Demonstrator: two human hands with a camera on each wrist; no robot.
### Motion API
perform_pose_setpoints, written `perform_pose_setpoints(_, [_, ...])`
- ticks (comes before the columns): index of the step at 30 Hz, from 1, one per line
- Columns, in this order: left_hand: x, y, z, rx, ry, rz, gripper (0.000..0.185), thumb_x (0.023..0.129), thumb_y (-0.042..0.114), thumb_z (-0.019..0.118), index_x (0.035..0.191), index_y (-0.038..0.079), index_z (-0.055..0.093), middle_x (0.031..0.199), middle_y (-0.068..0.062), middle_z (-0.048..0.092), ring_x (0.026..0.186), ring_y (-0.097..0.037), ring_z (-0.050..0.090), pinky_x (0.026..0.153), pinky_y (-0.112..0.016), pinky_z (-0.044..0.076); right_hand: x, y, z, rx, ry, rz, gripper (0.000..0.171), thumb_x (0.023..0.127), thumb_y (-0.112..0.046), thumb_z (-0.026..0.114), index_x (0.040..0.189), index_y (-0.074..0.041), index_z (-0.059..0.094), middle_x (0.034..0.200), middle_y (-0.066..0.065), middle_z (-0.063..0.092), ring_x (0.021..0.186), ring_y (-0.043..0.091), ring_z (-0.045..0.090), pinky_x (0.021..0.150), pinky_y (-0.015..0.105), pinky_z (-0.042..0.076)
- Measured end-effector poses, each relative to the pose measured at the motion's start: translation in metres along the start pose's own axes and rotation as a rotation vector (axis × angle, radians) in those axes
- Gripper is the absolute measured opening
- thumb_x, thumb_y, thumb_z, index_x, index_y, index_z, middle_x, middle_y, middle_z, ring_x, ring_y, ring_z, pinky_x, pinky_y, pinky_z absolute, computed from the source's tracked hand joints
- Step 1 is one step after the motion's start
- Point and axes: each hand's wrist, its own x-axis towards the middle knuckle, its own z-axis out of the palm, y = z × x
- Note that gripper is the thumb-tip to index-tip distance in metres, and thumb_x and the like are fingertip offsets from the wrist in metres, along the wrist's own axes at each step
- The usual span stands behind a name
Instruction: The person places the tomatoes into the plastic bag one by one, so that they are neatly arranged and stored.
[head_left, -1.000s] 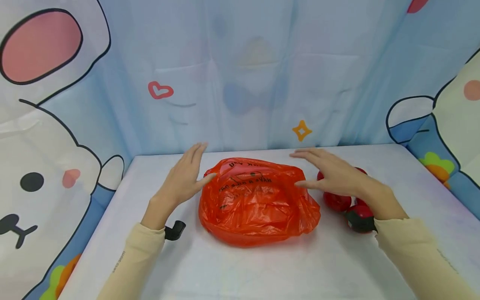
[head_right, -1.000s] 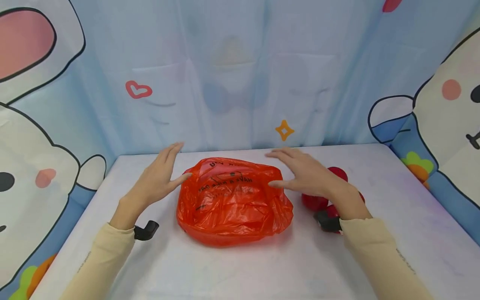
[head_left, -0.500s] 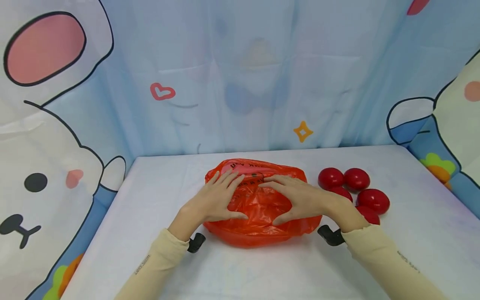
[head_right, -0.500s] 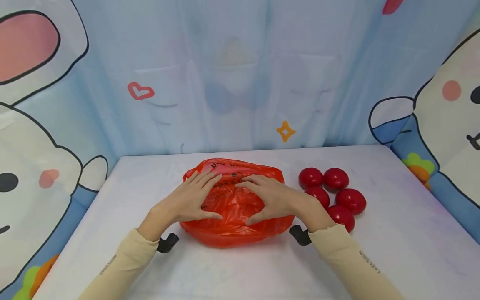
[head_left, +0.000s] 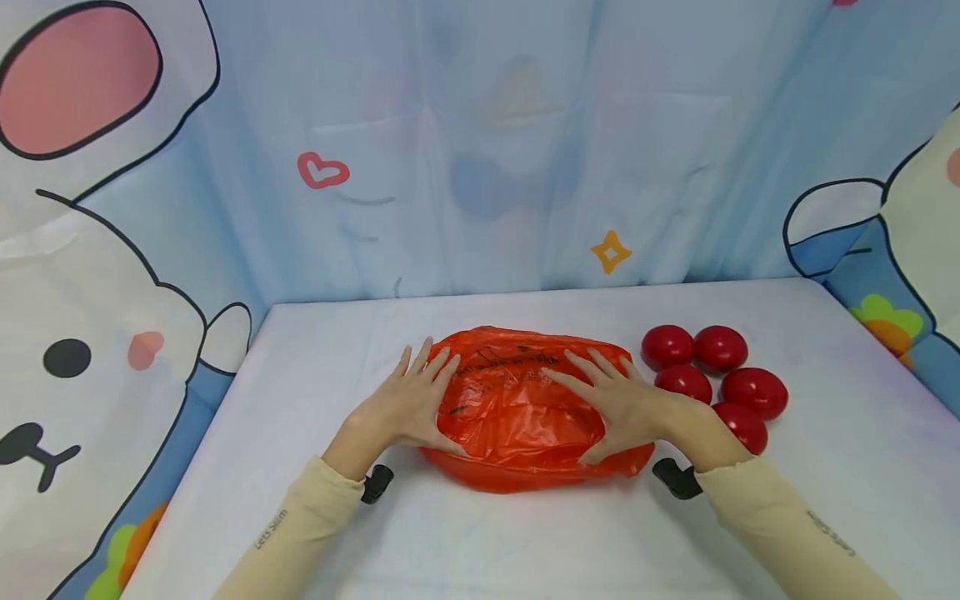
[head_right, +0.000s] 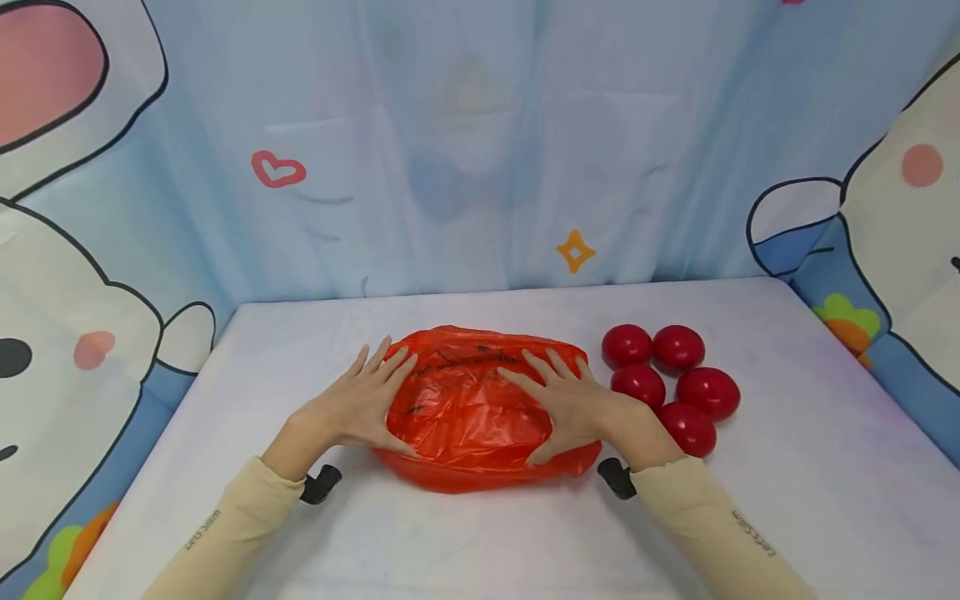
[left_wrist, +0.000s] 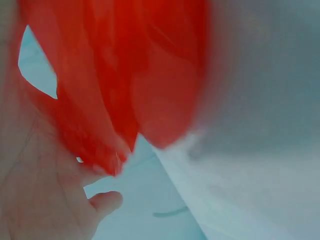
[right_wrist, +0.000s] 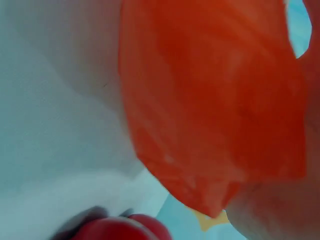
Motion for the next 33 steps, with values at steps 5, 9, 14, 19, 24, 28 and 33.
perform_pose_setpoints(5, [-0.002, -0.008, 0.009, 0.037, -0.037, -0.028, 0.126, 0.077, 0.068, 0.082, 0.16, -0.009, 0.027, 0.168, -0.023, 0.028, 0.158, -0.047, 0.008, 0.126, -0.064, 0.009, -0.002, 0.009, 0.007, -0.015, 0.009, 0.04, 0.123, 0.072, -0.053, 0.092, 0.165, -0.011, 0.023, 0.168, 0.03, 0.015, 0.151, 0.056, 0.012, 0.116, 0.08, 0.015])
perform_pose_setpoints(9, [-0.002, -0.012, 0.013, 0.043, -0.062, -0.047, 0.128, 0.075, 0.068, 0.083, 0.16, -0.009, 0.027, 0.168, -0.023, 0.029, 0.158, -0.048, 0.007, 0.125, -0.066, 0.008, -0.003, 0.013, 0.009, -0.013, 0.01, 0.056, 0.126, 0.07, -0.053, 0.093, 0.164, -0.004, 0.024, 0.167, 0.031, 0.017, 0.151, 0.056, 0.014, 0.117, 0.077, 0.019])
perform_pose_setpoints(14, [-0.003, -0.013, 0.013, 0.049, -0.08, -0.06, 0.128, 0.075, 0.066, 0.085, 0.16, -0.01, 0.027, 0.168, -0.023, 0.029, 0.158, -0.049, 0.008, 0.125, -0.067, 0.008, -0.006, 0.016, 0.01, 0.001, -0.001, 0.082, 0.13, 0.07, -0.053, 0.093, 0.163, 0.002, 0.021, 0.167, 0.034, 0.017, 0.151, 0.057, 0.014, 0.117, 0.075, 0.022])
perform_pose_setpoints(19, [-0.003, -0.008, 0.012, 0.039, -0.054, -0.005, 0.127, 0.074, 0.063, 0.087, 0.158, -0.012, 0.029, 0.166, -0.027, 0.03, 0.158, -0.047, 0.013, 0.127, -0.061, 0.013, -0.006, 0.02, 0.012, 0.009, -0.001, 0.072, 0.13, 0.07, -0.053, 0.093, 0.163, 0.003, 0.021, 0.167, 0.033, 0.016, 0.151, 0.057, 0.014, 0.118, 0.074, 0.021])
perform_pose_setpoints(24, [0.0, -0.003, 0.008, 0.01, 0.019, 0.076, 0.121, 0.079, 0.061, 0.085, 0.159, -0.01, 0.029, 0.168, -0.026, 0.026, 0.157, -0.047, 0.015, 0.127, -0.056, 0.018, -0.007, 0.02, 0.01, -0.009, 0.013, 0.069, 0.132, 0.068, -0.052, 0.095, 0.164, 0.001, 0.021, 0.169, 0.029, 0.013, 0.152, 0.055, 0.013, 0.121, 0.072, 0.016])
perform_pose_setpoints(28, [-0.001, -0.004, 0.009, -0.027, 0.026, 0.082, 0.118, 0.08, 0.057, 0.086, 0.159, -0.01, 0.03, 0.167, -0.026, 0.028, 0.156, -0.049, 0.017, 0.127, -0.054, 0.021, -0.008, 0.02, 0.011, -0.011, 0.018, 0.068, 0.131, 0.068, -0.05, 0.096, 0.163, 0.001, 0.022, 0.168, 0.029, 0.014, 0.151, 0.054, 0.014, 0.121, 0.072, 0.016])
perform_pose_setpoints(33, [-0.001, -0.009, 0.016, -0.066, -0.002, 0.05, 0.113, 0.08, 0.054, 0.086, 0.159, -0.007, 0.033, 0.165, -0.027, 0.032, 0.155, -0.05, 0.019, 0.125, -0.054, 0.028, -0.009, 0.022, 0.014, -0.012, 0.018, 0.069, 0.13, 0.068, -0.049, 0.096, 0.163, 0.002, 0.023, 0.167, 0.029, 0.016, 0.15, 0.054, 0.015, 0.12, 0.072, 0.02])
